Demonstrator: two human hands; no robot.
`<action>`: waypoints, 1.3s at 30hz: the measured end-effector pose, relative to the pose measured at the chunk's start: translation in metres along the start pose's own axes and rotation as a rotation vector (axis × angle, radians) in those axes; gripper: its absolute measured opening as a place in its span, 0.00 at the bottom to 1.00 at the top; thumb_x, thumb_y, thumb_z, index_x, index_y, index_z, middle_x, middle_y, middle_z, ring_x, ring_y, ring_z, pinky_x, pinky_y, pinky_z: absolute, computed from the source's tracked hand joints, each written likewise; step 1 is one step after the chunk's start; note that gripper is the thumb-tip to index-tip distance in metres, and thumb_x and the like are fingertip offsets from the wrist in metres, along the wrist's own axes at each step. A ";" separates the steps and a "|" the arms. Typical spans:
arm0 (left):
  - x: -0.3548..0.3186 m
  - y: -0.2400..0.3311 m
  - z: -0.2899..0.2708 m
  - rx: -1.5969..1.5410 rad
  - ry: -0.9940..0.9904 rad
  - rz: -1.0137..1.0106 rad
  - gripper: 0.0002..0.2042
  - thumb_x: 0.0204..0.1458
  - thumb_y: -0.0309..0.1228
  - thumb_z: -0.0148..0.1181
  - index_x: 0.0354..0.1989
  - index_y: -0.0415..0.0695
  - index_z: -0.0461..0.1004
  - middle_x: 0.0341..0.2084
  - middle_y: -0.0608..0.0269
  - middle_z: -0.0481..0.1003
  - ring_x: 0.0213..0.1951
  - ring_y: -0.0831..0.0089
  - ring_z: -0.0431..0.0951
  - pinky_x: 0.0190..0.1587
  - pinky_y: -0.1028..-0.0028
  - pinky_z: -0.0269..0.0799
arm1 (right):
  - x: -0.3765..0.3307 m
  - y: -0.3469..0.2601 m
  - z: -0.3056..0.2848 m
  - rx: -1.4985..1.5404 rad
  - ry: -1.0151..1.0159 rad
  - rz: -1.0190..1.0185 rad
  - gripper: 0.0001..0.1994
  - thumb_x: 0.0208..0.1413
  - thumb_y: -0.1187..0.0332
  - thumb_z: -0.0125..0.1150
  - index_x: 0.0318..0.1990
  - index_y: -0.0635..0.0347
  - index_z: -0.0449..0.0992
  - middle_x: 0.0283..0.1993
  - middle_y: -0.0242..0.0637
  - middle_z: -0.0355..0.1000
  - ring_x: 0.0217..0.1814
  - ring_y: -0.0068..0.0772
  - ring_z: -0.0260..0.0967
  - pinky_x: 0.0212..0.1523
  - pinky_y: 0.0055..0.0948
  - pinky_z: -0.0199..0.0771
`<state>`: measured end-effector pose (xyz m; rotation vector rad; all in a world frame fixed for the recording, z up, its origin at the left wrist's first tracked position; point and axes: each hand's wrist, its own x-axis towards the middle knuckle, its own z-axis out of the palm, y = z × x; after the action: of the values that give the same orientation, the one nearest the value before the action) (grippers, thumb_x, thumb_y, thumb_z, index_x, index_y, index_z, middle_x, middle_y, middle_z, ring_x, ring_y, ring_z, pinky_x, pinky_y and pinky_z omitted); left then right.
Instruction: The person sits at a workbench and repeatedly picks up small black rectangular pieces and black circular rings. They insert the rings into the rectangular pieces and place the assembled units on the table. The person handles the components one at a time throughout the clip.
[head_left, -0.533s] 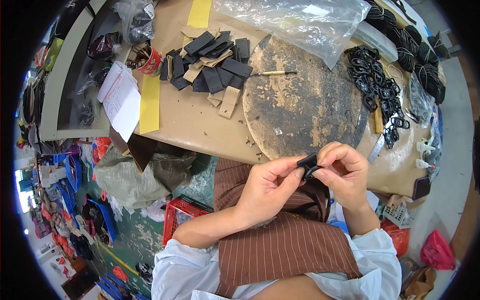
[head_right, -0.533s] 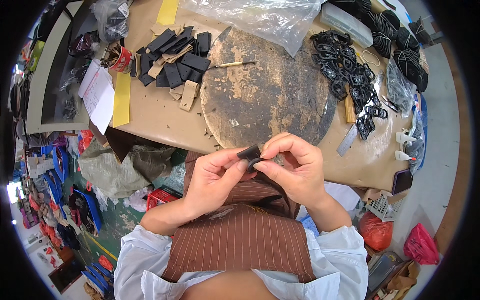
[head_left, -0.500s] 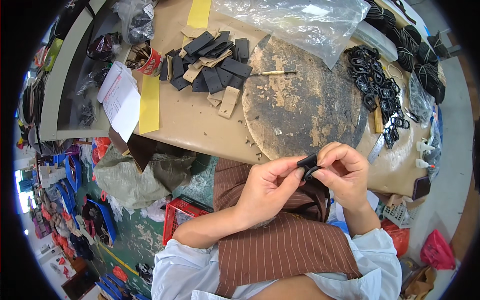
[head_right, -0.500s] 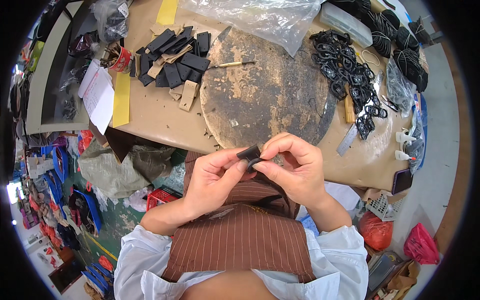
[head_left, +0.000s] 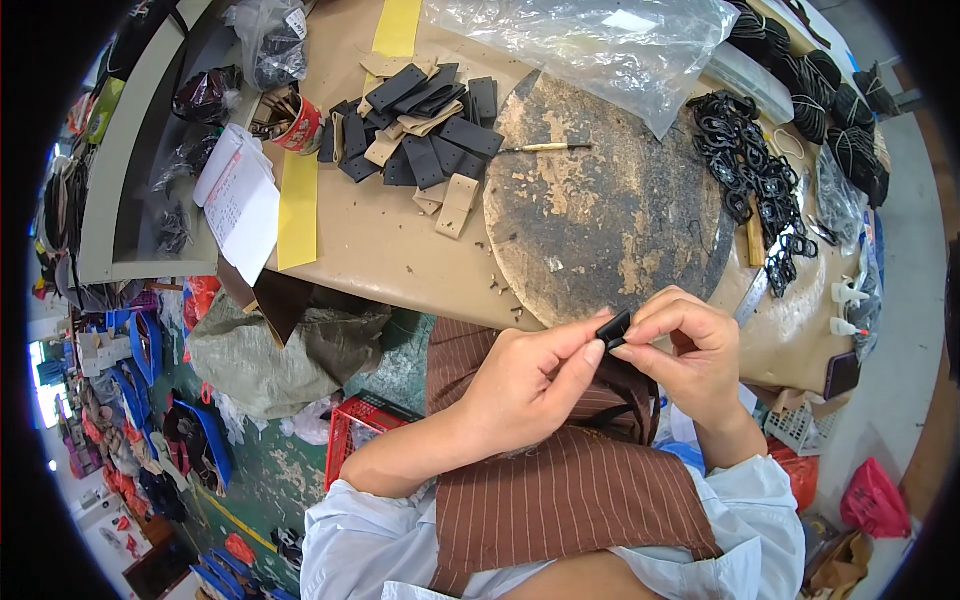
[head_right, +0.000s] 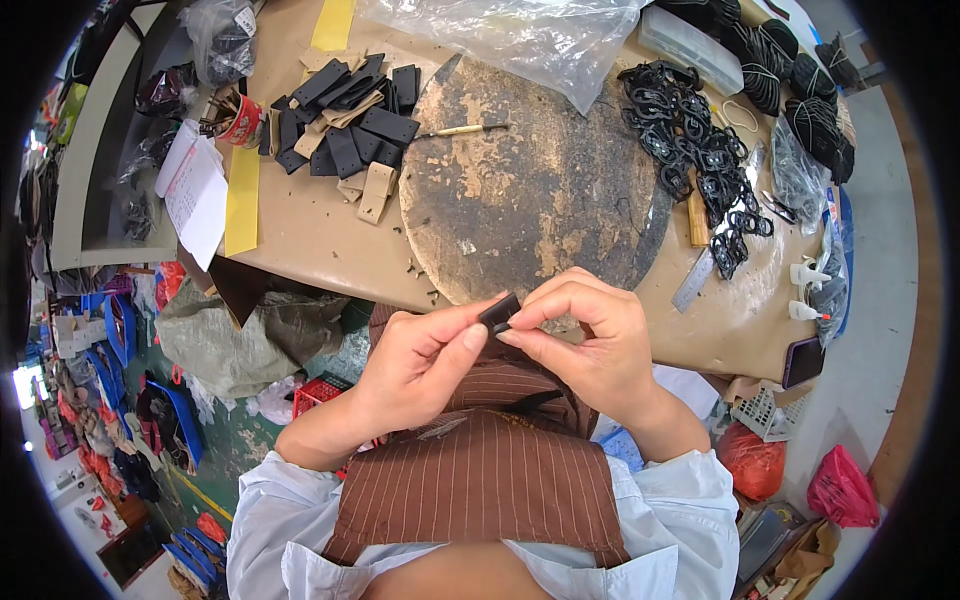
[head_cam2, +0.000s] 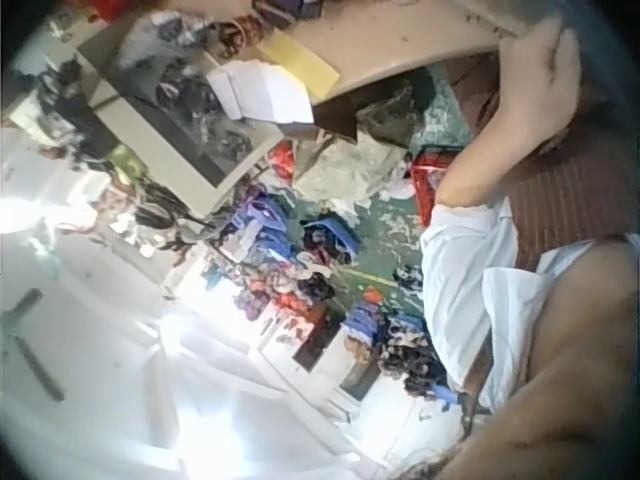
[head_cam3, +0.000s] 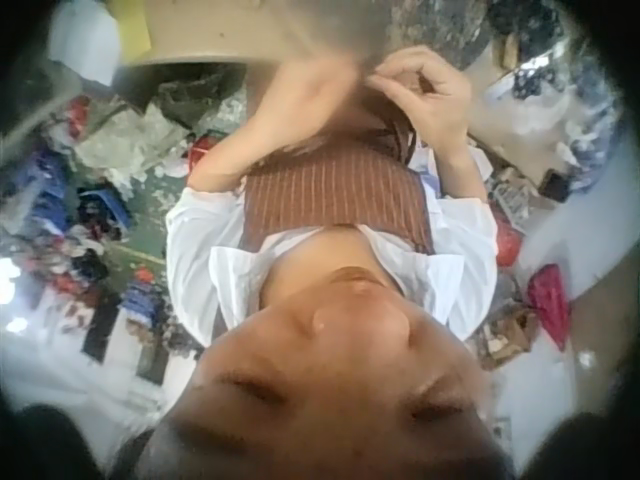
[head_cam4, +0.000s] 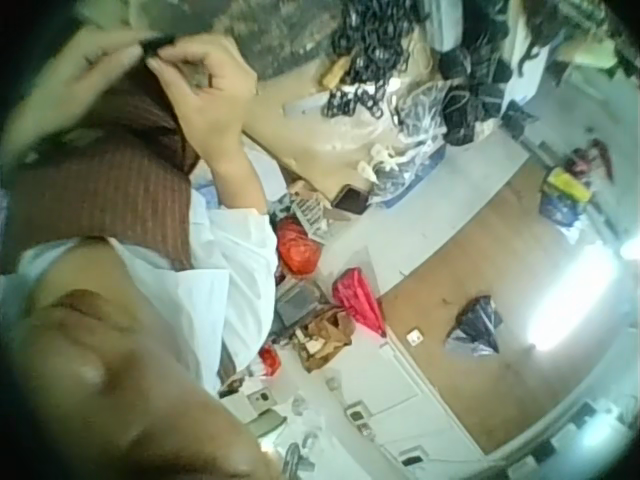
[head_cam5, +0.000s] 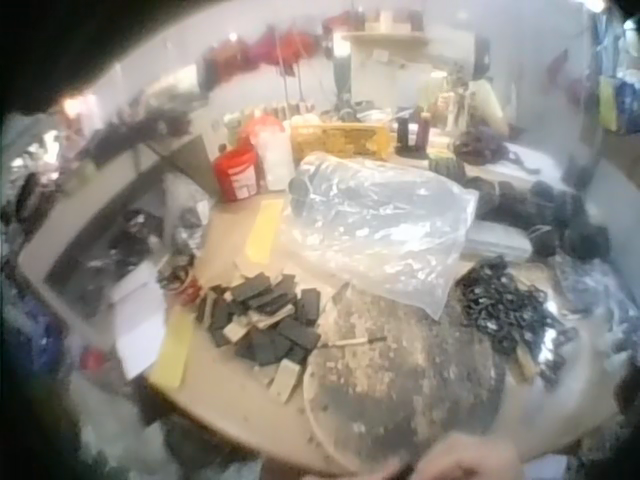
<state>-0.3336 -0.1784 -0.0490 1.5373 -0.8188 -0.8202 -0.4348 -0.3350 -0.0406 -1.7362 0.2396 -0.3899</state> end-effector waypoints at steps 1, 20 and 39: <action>0.000 0.001 -0.001 0.029 -0.011 -0.016 0.12 0.54 0.24 0.48 0.46 0.35 0.70 0.17 0.56 0.71 0.18 0.80 0.69 0.23 0.78 0.64 | 0.001 -0.001 0.000 -0.032 -0.006 -0.021 0.08 0.36 0.81 0.68 0.25 0.62 0.76 0.28 0.37 0.73 0.31 0.27 0.70 0.32 0.23 0.67; 0.020 -0.007 -0.017 0.014 -0.118 -0.160 0.16 0.48 0.23 0.60 0.46 0.34 0.70 0.29 0.66 0.75 0.31 0.85 0.73 0.34 0.84 0.68 | 0.018 0.015 -0.007 0.281 -0.226 0.512 0.16 0.45 0.77 0.64 0.42 0.62 0.68 0.38 0.30 0.67 0.39 0.17 0.64 0.42 0.18 0.66; 0.018 -0.019 -0.010 -0.548 0.097 -0.143 0.10 0.52 0.23 0.56 0.42 0.38 0.69 0.29 0.68 0.71 0.33 0.84 0.71 0.38 0.83 0.68 | 0.011 0.022 0.002 0.516 -0.010 0.393 0.09 0.51 0.73 0.59 0.40 0.65 0.72 0.29 0.30 0.69 0.27 0.15 0.65 0.29 0.16 0.67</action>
<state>-0.3148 -0.1866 -0.0684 1.1400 -0.3688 -0.9704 -0.4226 -0.3419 -0.0610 -1.1507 0.4235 -0.1352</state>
